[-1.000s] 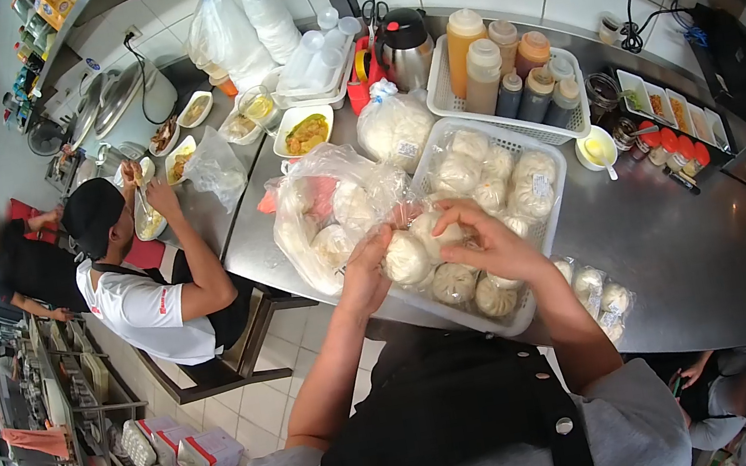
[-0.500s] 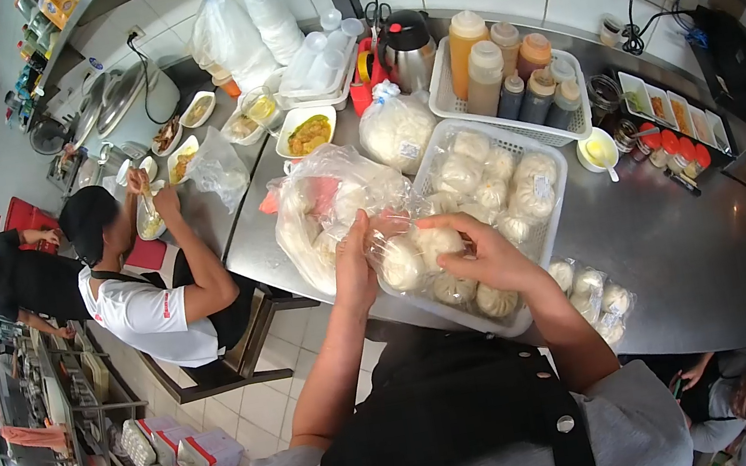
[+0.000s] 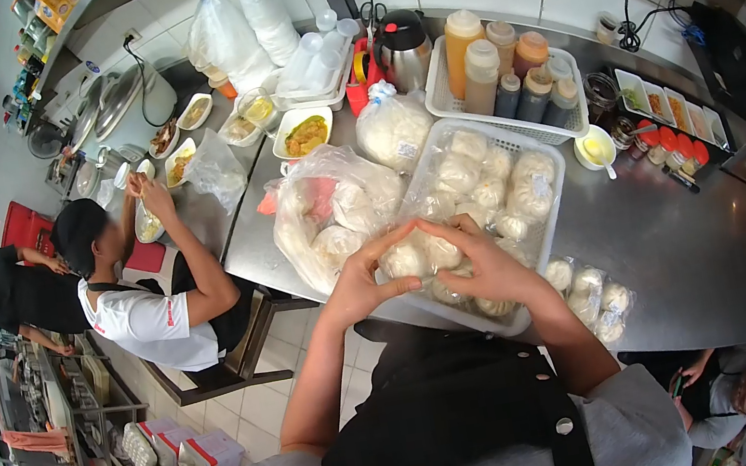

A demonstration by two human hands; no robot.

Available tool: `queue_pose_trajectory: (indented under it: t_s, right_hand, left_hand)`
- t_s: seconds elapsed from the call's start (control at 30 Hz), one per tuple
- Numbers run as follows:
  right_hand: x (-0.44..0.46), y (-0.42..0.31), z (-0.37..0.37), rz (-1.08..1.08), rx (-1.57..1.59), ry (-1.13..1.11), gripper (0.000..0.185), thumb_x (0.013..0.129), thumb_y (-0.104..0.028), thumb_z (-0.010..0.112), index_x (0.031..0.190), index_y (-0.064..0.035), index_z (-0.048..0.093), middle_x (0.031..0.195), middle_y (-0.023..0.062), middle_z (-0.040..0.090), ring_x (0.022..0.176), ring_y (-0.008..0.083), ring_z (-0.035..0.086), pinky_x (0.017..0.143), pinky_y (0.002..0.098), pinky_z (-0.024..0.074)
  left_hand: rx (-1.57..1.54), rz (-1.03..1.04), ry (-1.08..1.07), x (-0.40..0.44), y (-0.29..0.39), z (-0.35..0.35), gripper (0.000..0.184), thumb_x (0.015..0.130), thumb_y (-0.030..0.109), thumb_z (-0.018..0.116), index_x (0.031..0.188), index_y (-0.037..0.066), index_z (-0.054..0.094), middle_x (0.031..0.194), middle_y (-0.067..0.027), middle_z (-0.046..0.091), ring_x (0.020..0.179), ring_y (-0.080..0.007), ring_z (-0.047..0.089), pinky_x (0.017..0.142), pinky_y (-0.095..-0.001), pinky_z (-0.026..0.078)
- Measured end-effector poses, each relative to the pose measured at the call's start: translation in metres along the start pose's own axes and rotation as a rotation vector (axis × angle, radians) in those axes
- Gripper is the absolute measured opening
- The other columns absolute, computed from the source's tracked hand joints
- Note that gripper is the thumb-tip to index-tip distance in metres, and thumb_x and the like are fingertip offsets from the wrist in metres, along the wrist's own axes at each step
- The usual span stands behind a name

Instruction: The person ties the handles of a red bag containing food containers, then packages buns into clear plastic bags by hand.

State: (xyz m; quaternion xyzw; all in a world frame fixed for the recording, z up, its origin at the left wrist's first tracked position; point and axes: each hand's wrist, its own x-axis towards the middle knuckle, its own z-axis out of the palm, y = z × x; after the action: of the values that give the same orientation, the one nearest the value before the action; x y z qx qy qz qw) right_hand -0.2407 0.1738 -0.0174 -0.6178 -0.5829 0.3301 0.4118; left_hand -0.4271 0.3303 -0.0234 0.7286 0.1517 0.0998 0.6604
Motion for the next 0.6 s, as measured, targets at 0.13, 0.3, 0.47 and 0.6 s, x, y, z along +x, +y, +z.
queue_pose_trajectory:
  t_s: [0.13, 0.3, 0.47, 0.6]
  right_hand:
    - [-0.004, -0.002, 0.017, -0.059, 0.003, 0.153, 0.078, 0.079, -0.014, 0.075, 0.147, -0.0071, 0.038, 0.124, 0.0168, 0.047, 0.117, 0.0300, 0.050, 0.097, 0.0353, 0.0417]
    - [-0.009, -0.016, 0.018, -0.110, -0.080, 0.256, 0.078, 0.078, -0.013, 0.076, 0.145, -0.0068, 0.038, 0.126, 0.0172, 0.048, 0.115, 0.0338, 0.051, 0.097, 0.0384, 0.0424]
    - [-0.016, -0.024, 0.003, -0.064, -0.154, 0.274, 0.072, 0.074, -0.010, 0.079, 0.138, -0.0075, 0.047, 0.122, 0.0158, 0.048, 0.111, 0.0321, 0.053, 0.090, 0.0364, 0.0462]
    - [-0.021, -0.030, -0.022, 0.029, -0.214, 0.349, 0.064, 0.067, -0.009, 0.084, 0.125, -0.0071, 0.057, 0.120, 0.0131, 0.048, 0.112, 0.0297, 0.054, 0.088, 0.0344, 0.0481]
  left_hand:
    - [0.108, 0.017, 0.061, -0.009, 0.024, 0.011, 0.095, 0.071, 0.000, 0.082, 0.151, 0.005, 0.031, 0.152, -0.0120, 0.035, 0.138, -0.0197, 0.034, 0.114, -0.0354, 0.029]
    - [-0.025, -0.021, 0.073, -0.013, 0.011, 0.011, 0.099, 0.069, 0.001, 0.082, 0.152, 0.005, 0.027, 0.158, -0.0146, 0.019, 0.140, -0.0185, 0.029, 0.113, -0.0352, 0.030]
    - [0.243, -0.106, 0.042, 0.004, 0.028, 0.010, 0.095, 0.066, 0.022, 0.087, 0.145, 0.004, 0.037, 0.157, -0.0313, 0.007, 0.147, -0.0317, 0.016, 0.114, -0.0404, 0.027]
    - [0.494, 0.092, -0.013, 0.036, 0.021, 0.008, 0.087, 0.066, 0.030, 0.087, 0.137, 0.001, 0.046, 0.157, -0.0286, 0.010, 0.145, -0.0334, 0.024, 0.111, -0.0406, 0.033]
